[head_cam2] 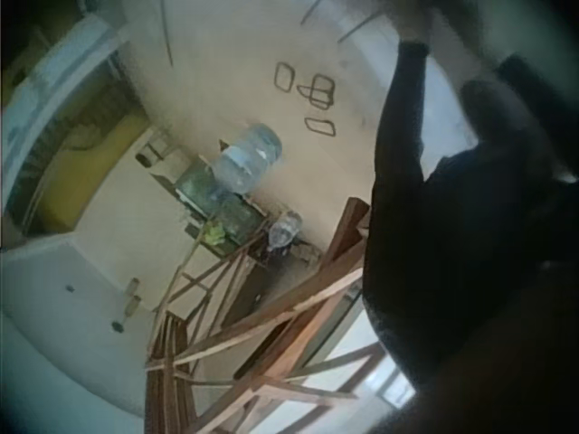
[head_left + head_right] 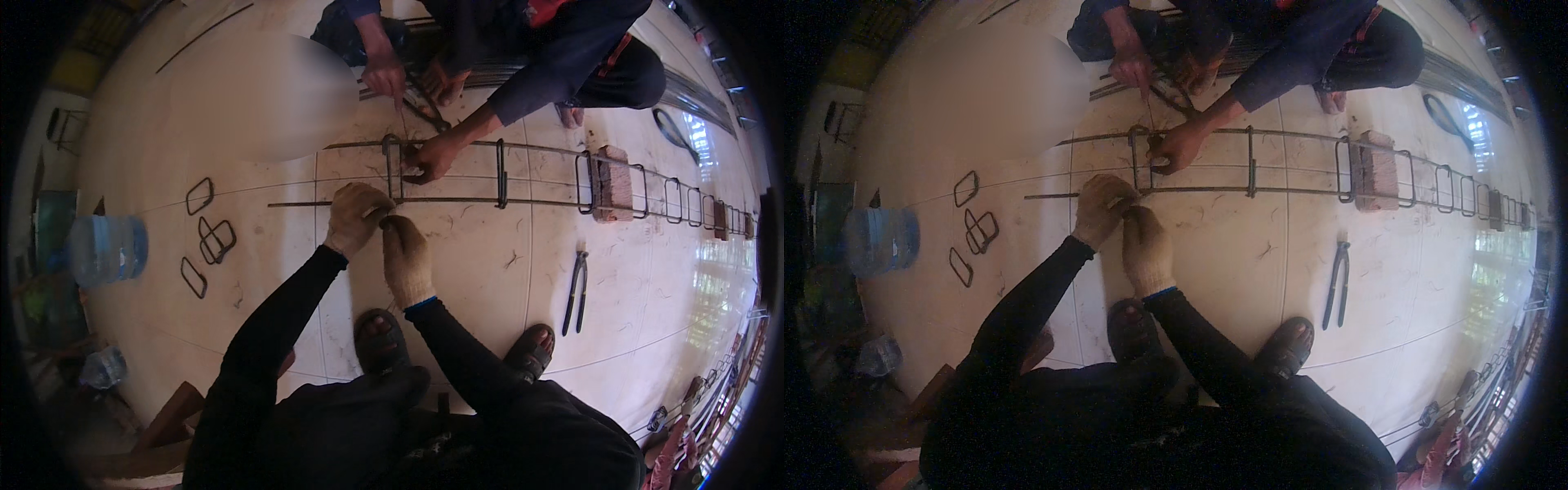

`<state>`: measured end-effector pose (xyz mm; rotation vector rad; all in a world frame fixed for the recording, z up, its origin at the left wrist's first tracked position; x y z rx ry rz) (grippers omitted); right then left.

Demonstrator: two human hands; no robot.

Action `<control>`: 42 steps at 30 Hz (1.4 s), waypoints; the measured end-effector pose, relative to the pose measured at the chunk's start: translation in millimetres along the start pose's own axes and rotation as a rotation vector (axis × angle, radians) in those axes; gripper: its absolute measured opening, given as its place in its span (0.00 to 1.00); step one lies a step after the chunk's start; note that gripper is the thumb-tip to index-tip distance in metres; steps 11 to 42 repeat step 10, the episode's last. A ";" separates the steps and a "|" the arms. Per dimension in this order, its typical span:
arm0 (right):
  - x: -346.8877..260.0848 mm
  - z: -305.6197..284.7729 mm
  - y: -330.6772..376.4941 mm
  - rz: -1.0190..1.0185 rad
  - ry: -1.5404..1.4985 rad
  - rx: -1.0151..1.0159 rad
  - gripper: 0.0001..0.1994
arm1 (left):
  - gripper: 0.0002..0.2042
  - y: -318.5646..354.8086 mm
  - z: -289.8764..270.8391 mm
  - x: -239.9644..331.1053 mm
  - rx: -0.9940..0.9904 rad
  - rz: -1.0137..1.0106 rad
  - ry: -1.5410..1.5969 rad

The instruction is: The person assembles a metal frame by tying metal rods together with wire. They use pliers to twist and secure the wire at multiple points along the frame.

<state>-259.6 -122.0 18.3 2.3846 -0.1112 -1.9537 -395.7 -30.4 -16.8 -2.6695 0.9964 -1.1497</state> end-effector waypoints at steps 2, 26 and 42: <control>0.6 -1.8 1.4 0.049 -0.003 -0.012 0.13 | 0.10 2.1 -1.6 3.3 -0.003 -0.041 -0.017; 23.8 -35.7 -32.8 0.128 0.066 0.116 0.15 | 0.06 -1.9 -6.9 6.7 -0.089 -0.156 0.050; 23.8 -35.7 -32.8 0.128 0.066 0.116 0.15 | 0.06 -1.9 -6.9 6.7 -0.089 -0.156 0.050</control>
Point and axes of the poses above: each hand's wrist, its own y-axis away from the middle knuckle, its own z-axis out of the palm, x = y × z, the point moved 1 cm from there along -y, towards the middle knuckle, and after that the axes turned 11 degrees about -x, right-handed, at the moved point
